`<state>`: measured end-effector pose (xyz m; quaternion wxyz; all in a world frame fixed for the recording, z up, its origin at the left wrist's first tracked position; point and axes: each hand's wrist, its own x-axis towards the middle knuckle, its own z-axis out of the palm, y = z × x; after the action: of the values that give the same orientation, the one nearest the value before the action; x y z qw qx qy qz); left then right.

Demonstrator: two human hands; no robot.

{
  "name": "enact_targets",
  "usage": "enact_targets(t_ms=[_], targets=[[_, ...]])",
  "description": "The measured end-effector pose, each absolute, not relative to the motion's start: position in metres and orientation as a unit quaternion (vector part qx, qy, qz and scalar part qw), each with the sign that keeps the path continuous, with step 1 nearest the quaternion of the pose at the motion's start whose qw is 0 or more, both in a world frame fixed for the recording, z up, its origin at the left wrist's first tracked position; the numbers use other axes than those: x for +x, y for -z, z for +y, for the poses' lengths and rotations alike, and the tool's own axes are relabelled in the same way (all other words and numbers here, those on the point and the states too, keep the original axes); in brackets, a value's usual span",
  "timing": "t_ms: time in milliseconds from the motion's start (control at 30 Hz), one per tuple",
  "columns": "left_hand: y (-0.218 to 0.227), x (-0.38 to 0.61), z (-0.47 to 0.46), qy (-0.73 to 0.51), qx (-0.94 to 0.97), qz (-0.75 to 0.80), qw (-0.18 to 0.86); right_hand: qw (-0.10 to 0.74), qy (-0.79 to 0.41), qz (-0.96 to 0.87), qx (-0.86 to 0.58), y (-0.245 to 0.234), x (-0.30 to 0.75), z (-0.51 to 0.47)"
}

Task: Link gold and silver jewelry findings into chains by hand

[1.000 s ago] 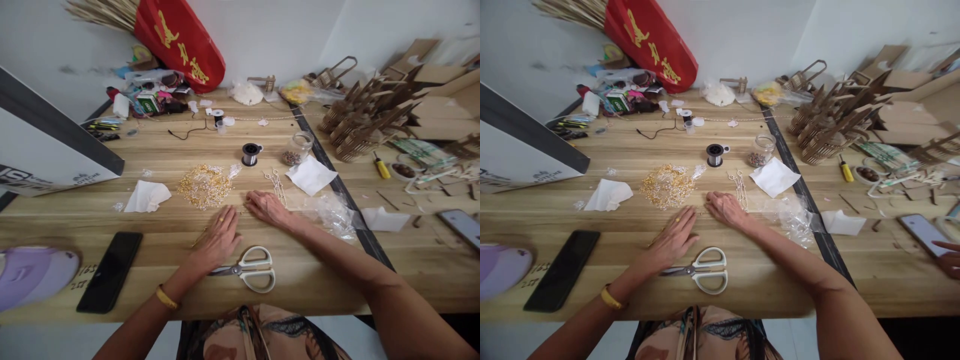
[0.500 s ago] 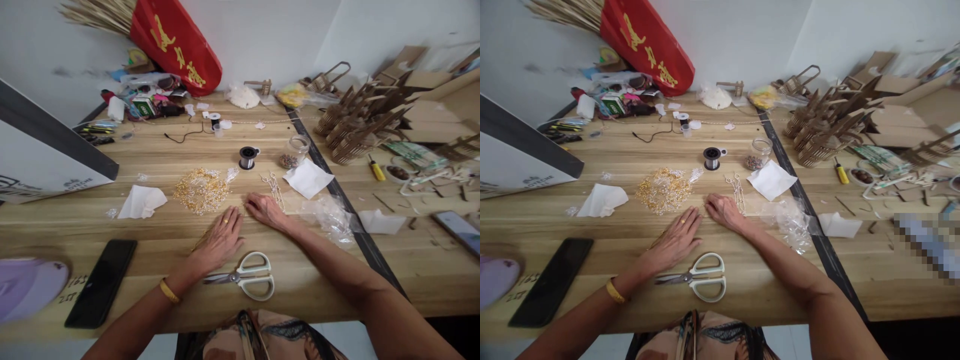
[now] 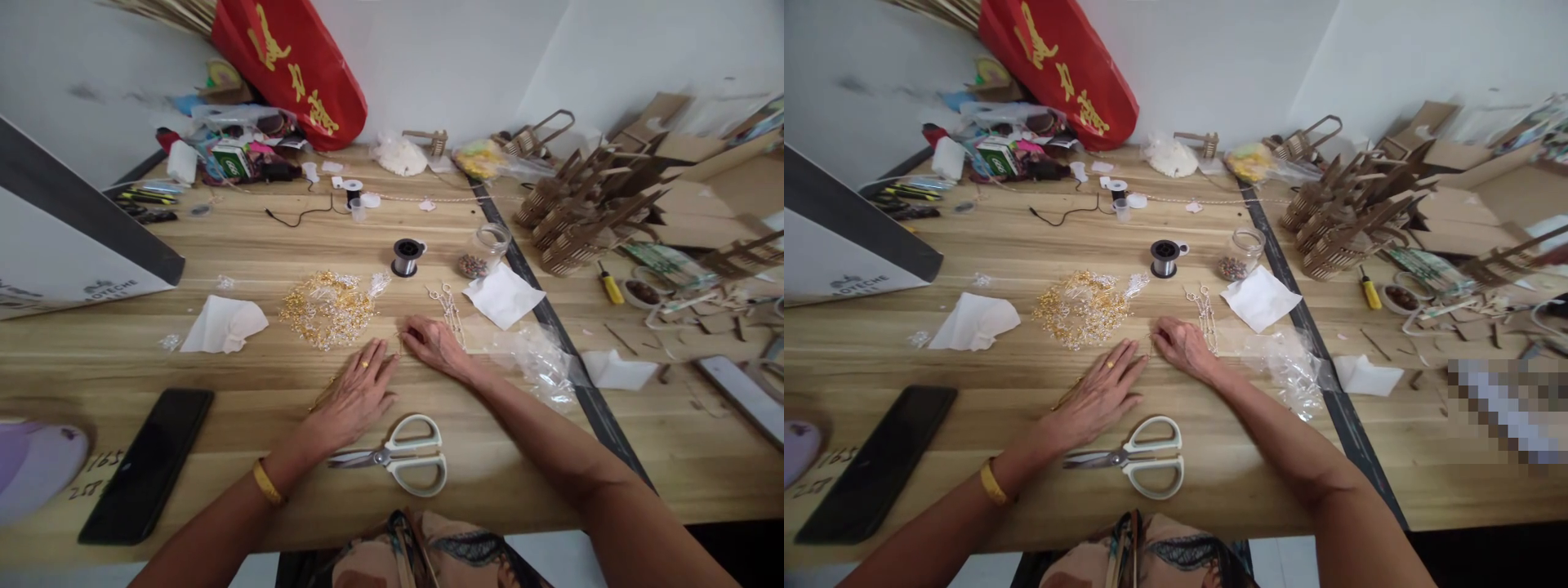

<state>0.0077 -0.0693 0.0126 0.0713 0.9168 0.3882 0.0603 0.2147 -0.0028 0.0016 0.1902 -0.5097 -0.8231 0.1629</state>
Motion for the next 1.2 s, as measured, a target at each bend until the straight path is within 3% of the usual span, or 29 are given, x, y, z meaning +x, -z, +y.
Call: enact_targets(t_ms=[200, 500, 733, 967, 1200], targets=[[-0.011, 0.006, -0.068, -0.064, 0.916, 0.389, 0.070, 0.192, -0.185, -0.852, -0.451, -0.006, 0.222, -0.001], [-0.011, 0.005, -0.068, -0.073, 0.917, 0.386, 0.068, 0.034, -0.045, -0.897, -0.438, -0.021, 0.217, -0.005], [-0.011, 0.005, -0.068, -0.075, 0.917, 0.384, 0.074, -0.019, 0.001, -0.883, -0.469, -0.012, 0.233, 0.005], [-0.009, 0.005, -0.068, -0.057, 0.921, 0.380, 0.072, 0.007, -0.017, -0.869, -0.495, -0.026, 0.241, 0.003], [-0.009, 0.005, -0.069, -0.054, 0.921, 0.379, 0.071, 0.087, -0.068, -0.890, -0.442, -0.036, 0.211, -0.015]])
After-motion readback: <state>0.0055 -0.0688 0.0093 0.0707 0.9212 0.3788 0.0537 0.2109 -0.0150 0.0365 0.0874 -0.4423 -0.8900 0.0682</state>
